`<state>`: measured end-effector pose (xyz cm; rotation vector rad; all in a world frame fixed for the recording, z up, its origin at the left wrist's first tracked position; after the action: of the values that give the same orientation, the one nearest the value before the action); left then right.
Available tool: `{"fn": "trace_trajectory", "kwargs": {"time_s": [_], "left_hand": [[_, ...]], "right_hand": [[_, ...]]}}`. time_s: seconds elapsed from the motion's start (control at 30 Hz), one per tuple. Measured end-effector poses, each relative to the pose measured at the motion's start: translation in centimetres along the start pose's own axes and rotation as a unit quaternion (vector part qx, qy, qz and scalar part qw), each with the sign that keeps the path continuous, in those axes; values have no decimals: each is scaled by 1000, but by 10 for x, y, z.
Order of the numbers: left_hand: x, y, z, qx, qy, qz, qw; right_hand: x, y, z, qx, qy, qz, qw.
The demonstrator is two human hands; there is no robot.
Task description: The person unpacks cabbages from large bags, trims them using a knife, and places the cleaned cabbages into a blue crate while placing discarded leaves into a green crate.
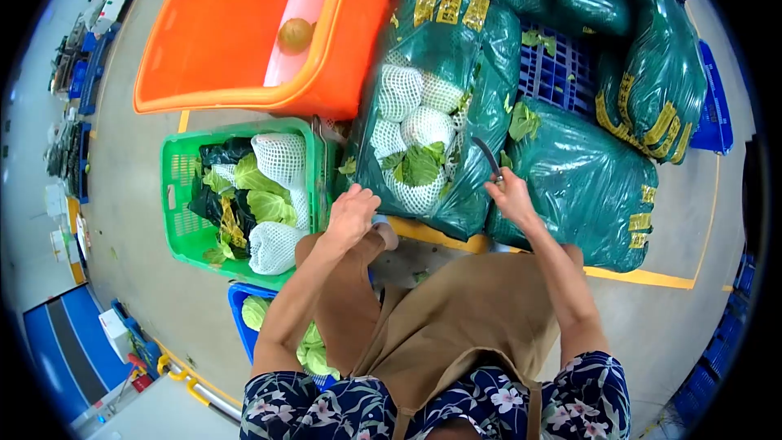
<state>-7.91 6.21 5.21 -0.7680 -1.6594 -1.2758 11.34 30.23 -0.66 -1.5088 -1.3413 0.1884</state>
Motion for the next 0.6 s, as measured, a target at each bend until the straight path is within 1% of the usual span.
{"fn": "trace_trajectory", "kwargs": {"time_s": [0.03, 0.07, 0.1, 0.13, 0.2, 0.23, 0.27, 0.3, 0.33, 0.4, 0.43, 0.47, 0.5, 0.53, 0.57, 0.6], "left_hand": [[-2, -7, -7, 15, 10, -2, 1000], [-4, -16, -13, 30, 20, -5, 999], [-15, -34, -14, 66, -9, 2, 998], [-38, -64, -15, 111, -31, -28, 993], [-74, -107, -8, 191, -80, -46, 977], [-98, -128, -1, 266, -129, -85, 952], [-124, -150, 6, 336, -177, -123, 917], [-156, -166, 15, 333, -189, -245, 891], [-152, -157, 23, 322, -204, -187, 905], [-120, -119, 50, 299, -233, -61, 924], [-100, -96, 66, 292, -247, 42, 923], [-71, -66, 87, 244, -102, 90, 960], [-53, -34, 107, 176, 19, 131, 975], [-47, -12, 130, 141, 39, 123, 982], [-61, -16, 144, 182, 53, -15, 982], [-67, -19, 157, 272, -5, -130, 953]], "right_hand": [[-18, 10, 0, -19, 1, 49, 999], [-37, 12, 0, -39, -20, 107, 993], [-58, 12, 0, -66, -48, 174, 981], [-75, 6, 3, -88, -73, 240, 964], [-84, -12, 18, -15, -43, 280, 959], [-86, -5, 30, -31, -6, 313, 949], [-83, 0, 44, -15, 42, 293, 955], [-78, 6, 58, 0, 89, 270, 959], [-67, 9, 72, 17, 136, 247, 959], [-55, 1, 103, 38, 157, 194, 968], [-52, -3, 112, 48, 166, 170, 970], [-58, 4, 122, 21, 155, 163, 974], [-65, 14, 138, 0, 143, 155, 978], [-73, 19, 161, -11, 127, 144, 981], [-78, 25, 172, -8, 135, 102, 986], [-68, -6, 158, -22, 122, 105, 987]]}}
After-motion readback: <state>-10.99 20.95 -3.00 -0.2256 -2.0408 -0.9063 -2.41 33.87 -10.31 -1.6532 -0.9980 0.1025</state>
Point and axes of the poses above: each hand's wrist, its own z-axis towards the middle knuckle, its own x-axis out of the back of the hand, y = z × x, the point moved 10 cm from there along z, towards the middle knuckle, and after that the axes turned 3 degrees about -y, right-handed, at the moved point
